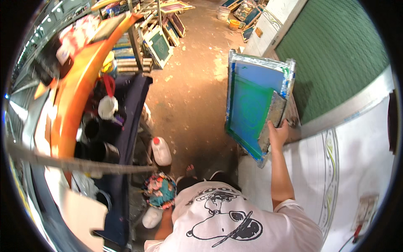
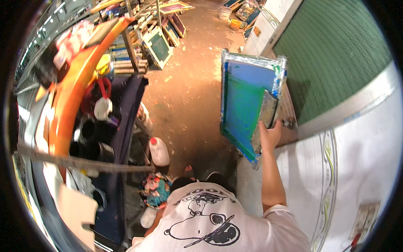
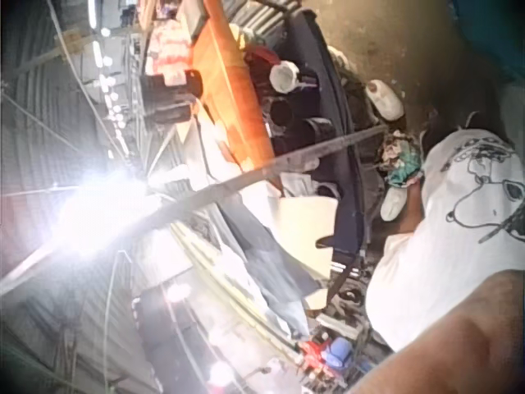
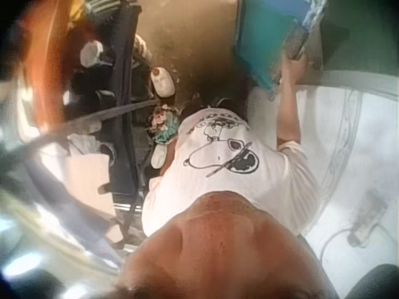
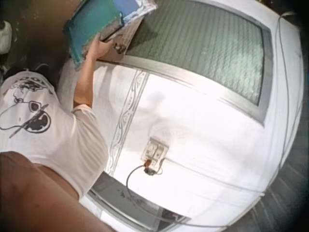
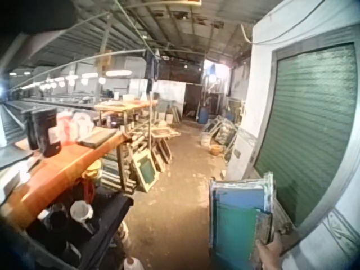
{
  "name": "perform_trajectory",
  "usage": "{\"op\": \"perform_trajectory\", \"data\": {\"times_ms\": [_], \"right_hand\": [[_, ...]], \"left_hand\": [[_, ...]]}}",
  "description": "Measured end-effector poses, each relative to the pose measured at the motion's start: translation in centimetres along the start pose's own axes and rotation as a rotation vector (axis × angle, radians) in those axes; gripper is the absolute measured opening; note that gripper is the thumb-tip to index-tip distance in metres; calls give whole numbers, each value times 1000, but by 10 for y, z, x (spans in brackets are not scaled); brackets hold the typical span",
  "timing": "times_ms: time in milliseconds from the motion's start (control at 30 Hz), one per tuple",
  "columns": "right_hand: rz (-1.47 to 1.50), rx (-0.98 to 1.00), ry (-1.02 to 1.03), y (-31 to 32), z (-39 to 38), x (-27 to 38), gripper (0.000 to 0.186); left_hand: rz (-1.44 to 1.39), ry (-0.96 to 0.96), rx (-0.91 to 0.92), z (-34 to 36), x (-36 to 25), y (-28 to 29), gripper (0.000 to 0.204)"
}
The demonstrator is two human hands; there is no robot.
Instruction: The person pours green ink onto a screen printing frame and spreads it with a squeegee. They then carry the screen to a washing station and use a high-pressure hose to clean the ink off the mesh, scrubbing with their hand to remove residue.
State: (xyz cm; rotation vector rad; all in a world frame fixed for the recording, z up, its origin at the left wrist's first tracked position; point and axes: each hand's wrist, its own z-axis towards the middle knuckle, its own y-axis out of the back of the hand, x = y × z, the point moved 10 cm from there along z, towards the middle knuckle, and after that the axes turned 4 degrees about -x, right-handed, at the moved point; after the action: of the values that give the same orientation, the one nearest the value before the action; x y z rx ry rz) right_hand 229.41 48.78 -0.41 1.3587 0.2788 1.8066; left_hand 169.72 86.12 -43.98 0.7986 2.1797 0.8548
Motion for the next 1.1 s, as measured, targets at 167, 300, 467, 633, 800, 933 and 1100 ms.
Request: {"op": "perform_trajectory", "data": {"times_ms": [167,300,467,633,800,933,1100], "right_hand": [[6,-147,-23,-70,103,8,60],[-54,-181,-123,-162,185,29,74],[34,-50,-198,-301,318,34,75],[-5,-66,-185,-410,433,78,74],[-17,-105,-203,-521,550,100,71],[41,-157,-164,-607,634,117,60],[-7,-214,-251,-666,724,126,64]], "left_hand": [[-824,308,-342,263,-64,244,46],[-774,112,-544,408,-148,409,46],[-864,287,-342,504,-181,414,40],[-611,462,-37,516,-192,342,50],[-528,565,150,622,-237,362,51],[-499,583,215,753,-266,408,54],[-244,453,286,961,-269,545,72]]}}
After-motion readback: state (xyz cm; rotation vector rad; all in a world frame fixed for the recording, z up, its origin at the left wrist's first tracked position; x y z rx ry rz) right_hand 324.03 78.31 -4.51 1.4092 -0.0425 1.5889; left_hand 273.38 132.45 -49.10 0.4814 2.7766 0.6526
